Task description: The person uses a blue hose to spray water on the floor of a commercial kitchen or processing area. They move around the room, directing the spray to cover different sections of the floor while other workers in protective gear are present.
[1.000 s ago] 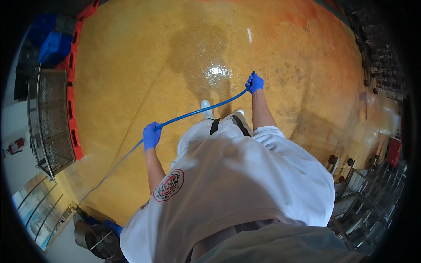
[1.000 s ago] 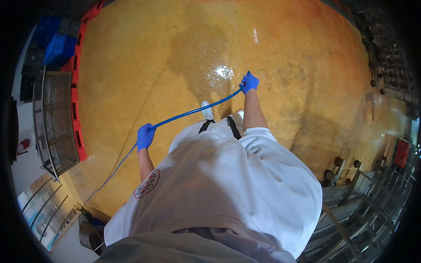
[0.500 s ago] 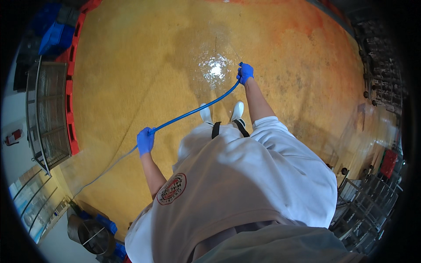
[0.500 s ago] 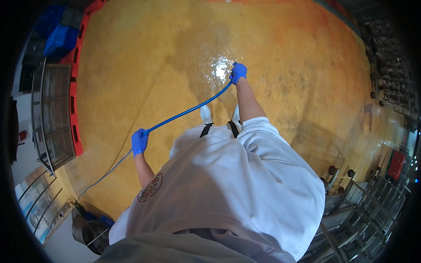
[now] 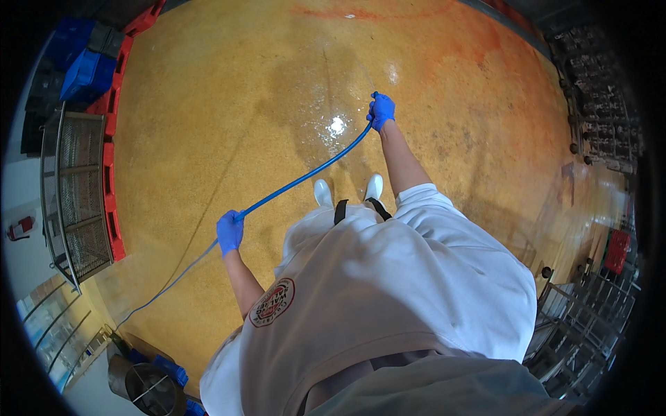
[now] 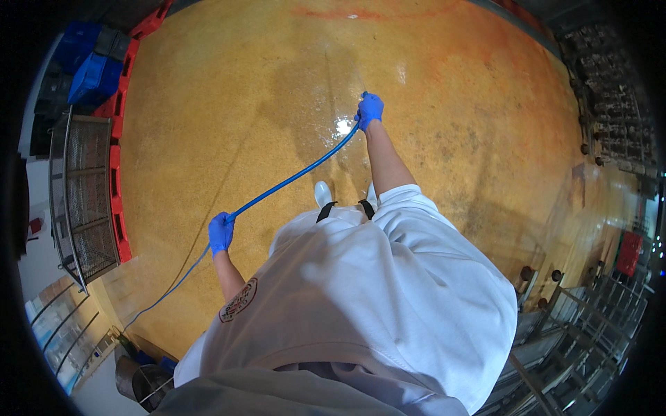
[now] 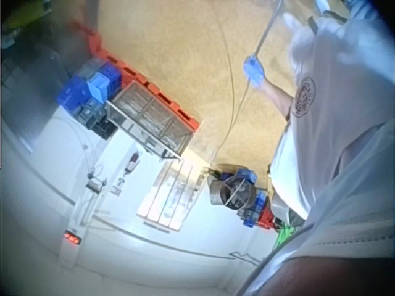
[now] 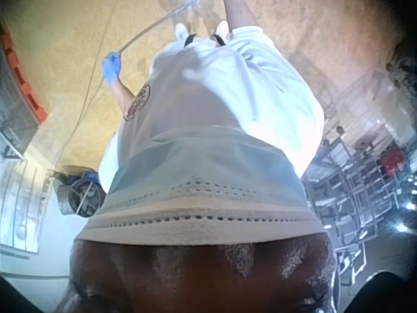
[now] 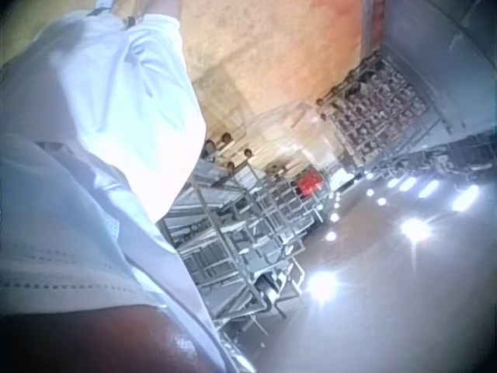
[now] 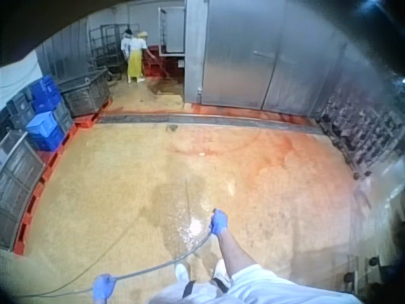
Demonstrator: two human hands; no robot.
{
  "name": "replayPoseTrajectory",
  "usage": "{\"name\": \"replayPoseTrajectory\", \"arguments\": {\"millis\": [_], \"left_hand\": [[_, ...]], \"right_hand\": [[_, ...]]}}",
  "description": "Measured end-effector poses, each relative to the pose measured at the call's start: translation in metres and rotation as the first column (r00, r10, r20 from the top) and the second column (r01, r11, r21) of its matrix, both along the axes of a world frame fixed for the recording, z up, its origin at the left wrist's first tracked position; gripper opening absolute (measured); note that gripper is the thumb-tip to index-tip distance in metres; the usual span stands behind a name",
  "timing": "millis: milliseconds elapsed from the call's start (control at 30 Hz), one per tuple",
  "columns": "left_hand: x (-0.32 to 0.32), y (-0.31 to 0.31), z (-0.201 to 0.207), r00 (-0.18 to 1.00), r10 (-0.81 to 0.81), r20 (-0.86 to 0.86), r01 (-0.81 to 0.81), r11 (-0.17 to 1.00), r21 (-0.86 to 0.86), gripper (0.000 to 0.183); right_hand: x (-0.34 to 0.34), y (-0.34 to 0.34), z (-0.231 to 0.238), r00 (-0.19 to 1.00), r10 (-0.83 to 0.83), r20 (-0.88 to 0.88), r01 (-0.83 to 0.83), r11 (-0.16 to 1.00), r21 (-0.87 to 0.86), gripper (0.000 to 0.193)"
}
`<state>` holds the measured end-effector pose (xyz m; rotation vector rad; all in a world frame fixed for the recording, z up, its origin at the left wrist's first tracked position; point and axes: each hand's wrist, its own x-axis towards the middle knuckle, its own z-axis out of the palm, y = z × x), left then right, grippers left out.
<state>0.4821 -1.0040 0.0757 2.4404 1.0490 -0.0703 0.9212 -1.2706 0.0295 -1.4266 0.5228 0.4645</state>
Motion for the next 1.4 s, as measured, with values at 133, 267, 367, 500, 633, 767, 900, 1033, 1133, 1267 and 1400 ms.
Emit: {"name": "replayPoseTrajectory", "arguments": {"millis": [133,267,367,500,633,767,900,1033,1133,1267,1400], "left_hand": [[0.000,0.003,0.004,1.000,-0.014,-0.009,0.014,1.000,0.019,0.020],[-0.003,0.004,0.006,1.000,-0.007,0.025,0.007,1.000,0.003,0.024],[-0.009,0.010,0.009,1.000,0.012,0.011,-0.012,1.000,-0.019,0.029],[-0.013,0.011,0.011,0.999,0.031,0.012,-0.031,0.999,-0.037,0.027],[-0.016,0.009,0.016,0.997,0.073,0.004,-0.072,0.989,-0.131,0.030],[-0.028,0.008,0.010,0.996,0.091,0.017,-0.088,0.987,-0.137,0.028],[-0.029,0.009,0.017,0.991,0.133,0.010,-0.129,0.975,-0.181,0.026],[-0.038,0.020,0.029,0.989,0.144,0.034,-0.137,0.977,-0.163,0.026],[-0.047,0.020,0.020,0.990,0.136,0.048,-0.130,0.986,-0.100,0.026],[-0.048,0.022,0.016,0.990,0.123,0.066,-0.117,0.989,-0.093,0.027],[-0.044,0.020,0.019,0.988,0.142,0.058,-0.136,0.985,-0.102,0.023]], "right_hand": [[0.002,0.008,0.006,1.000,-0.026,-0.010,0.026,0.998,0.061,0.015],[-0.002,0.010,0.003,1.000,-0.031,-0.006,0.031,0.998,0.053,0.012],[-0.010,0.010,-0.004,0.999,-0.030,-0.043,0.032,0.999,0.036,0.012],[-0.022,0.006,-0.011,0.980,0.001,-0.201,-0.003,1.000,-0.013,0.013],[-0.036,0.005,-0.021,0.957,0.038,-0.287,-0.052,0.998,-0.042,0.015],[-0.046,0.006,-0.037,0.940,0.096,-0.326,-0.116,0.992,-0.041,0.016],[-0.044,0.006,-0.081,0.929,0.095,-0.357,-0.091,0.995,0.027,0.018],[-0.050,0.032,-0.074,0.962,0.134,-0.237,-0.162,0.981,-0.103,0.016],[-0.051,0.043,-0.030,0.970,0.133,-0.204,-0.150,0.986,-0.069,0.017],[-0.035,0.052,-0.025,0.987,0.100,-0.125,-0.105,0.994,-0.036,0.017],[-0.026,0.064,-0.013,0.992,0.116,-0.056,-0.118,0.992,-0.036,0.016]]}}
